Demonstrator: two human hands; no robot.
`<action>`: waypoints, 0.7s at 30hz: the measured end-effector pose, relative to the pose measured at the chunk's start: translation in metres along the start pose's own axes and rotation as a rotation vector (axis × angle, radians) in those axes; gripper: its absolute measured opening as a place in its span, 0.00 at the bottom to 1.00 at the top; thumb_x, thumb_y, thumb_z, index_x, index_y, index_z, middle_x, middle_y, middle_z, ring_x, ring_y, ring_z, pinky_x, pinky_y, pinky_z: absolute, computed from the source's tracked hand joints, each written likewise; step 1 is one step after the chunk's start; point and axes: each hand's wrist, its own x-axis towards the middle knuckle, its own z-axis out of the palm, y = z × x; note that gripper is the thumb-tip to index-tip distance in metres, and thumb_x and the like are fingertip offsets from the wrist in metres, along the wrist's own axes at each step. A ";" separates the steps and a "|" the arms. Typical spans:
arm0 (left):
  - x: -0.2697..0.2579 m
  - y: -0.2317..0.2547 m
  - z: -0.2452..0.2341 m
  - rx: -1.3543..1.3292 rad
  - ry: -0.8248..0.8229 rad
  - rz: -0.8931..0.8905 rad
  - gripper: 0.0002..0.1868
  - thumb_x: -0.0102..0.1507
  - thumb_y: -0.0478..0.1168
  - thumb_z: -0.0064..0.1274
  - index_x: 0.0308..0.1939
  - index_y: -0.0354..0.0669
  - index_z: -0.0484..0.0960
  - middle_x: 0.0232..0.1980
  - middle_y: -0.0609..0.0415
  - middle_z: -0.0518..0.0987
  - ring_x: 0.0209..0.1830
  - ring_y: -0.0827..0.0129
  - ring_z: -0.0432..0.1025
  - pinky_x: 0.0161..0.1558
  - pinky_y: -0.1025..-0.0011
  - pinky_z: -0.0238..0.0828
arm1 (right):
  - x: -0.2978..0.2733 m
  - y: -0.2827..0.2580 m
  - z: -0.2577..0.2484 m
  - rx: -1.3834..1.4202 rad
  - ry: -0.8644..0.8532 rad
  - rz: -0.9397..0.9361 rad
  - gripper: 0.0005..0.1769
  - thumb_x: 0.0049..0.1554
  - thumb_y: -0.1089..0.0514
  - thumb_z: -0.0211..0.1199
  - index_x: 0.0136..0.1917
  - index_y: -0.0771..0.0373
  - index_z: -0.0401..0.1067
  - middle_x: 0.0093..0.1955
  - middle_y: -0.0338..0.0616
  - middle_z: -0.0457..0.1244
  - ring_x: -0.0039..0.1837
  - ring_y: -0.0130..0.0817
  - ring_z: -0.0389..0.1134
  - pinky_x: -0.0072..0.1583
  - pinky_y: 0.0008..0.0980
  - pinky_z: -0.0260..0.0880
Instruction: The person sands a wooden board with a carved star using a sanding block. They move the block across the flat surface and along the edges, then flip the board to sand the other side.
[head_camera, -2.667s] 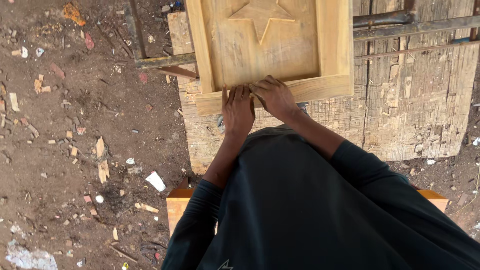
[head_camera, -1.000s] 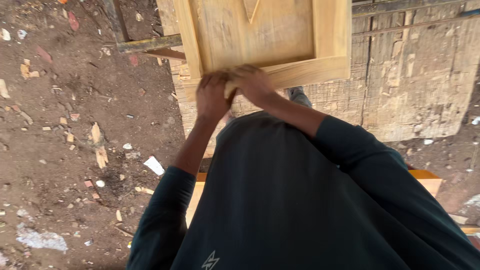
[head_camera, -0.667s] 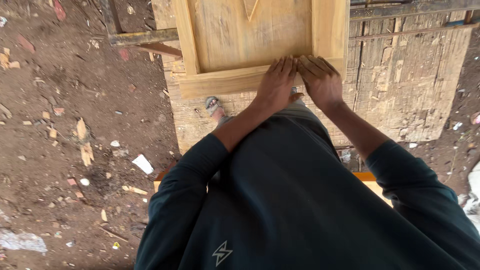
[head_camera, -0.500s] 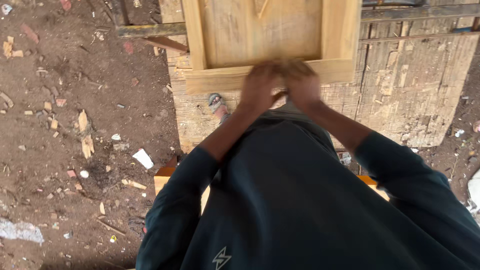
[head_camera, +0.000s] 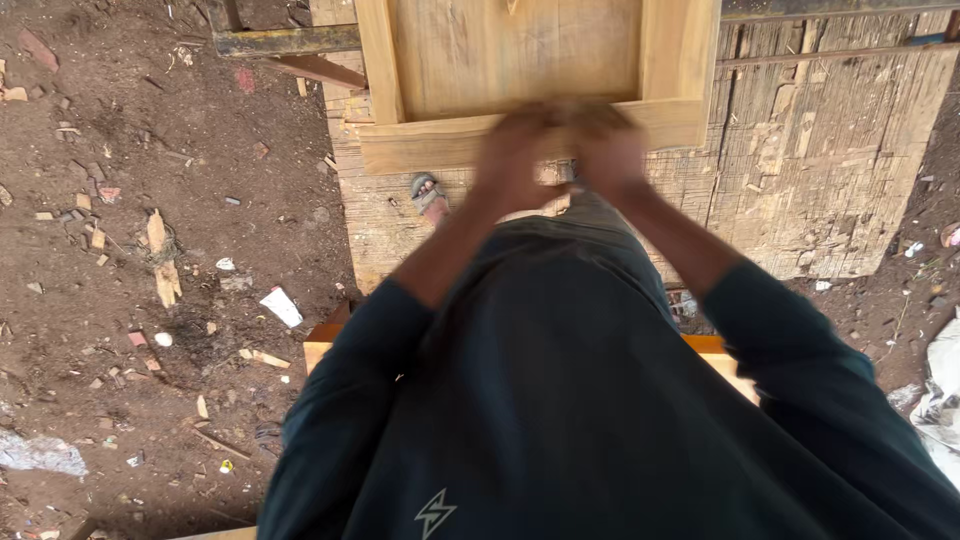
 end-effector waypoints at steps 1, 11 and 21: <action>0.013 0.011 0.014 -0.025 -0.013 0.056 0.48 0.45 0.59 0.74 0.64 0.40 0.75 0.68 0.44 0.73 0.71 0.48 0.64 0.73 0.53 0.56 | -0.007 0.015 -0.014 0.003 0.083 -0.053 0.13 0.52 0.72 0.62 0.50 0.63 0.77 0.59 0.46 0.72 0.62 0.42 0.74 0.61 0.41 0.76; -0.001 0.003 0.015 -0.032 0.066 -0.164 0.40 0.46 0.49 0.76 0.59 0.42 0.79 0.63 0.49 0.77 0.67 0.53 0.68 0.71 0.56 0.60 | 0.002 -0.014 0.006 0.017 0.192 0.026 0.18 0.53 0.71 0.66 0.56 0.60 0.76 0.57 0.48 0.71 0.63 0.44 0.73 0.63 0.41 0.75; -0.045 -0.033 -0.019 0.060 0.128 -0.265 0.41 0.45 0.46 0.77 0.60 0.37 0.78 0.63 0.41 0.77 0.68 0.47 0.67 0.72 0.51 0.57 | 0.027 -0.053 0.071 0.260 -0.058 0.049 0.19 0.49 0.65 0.65 0.55 0.60 0.75 0.56 0.52 0.69 0.57 0.51 0.70 0.57 0.49 0.71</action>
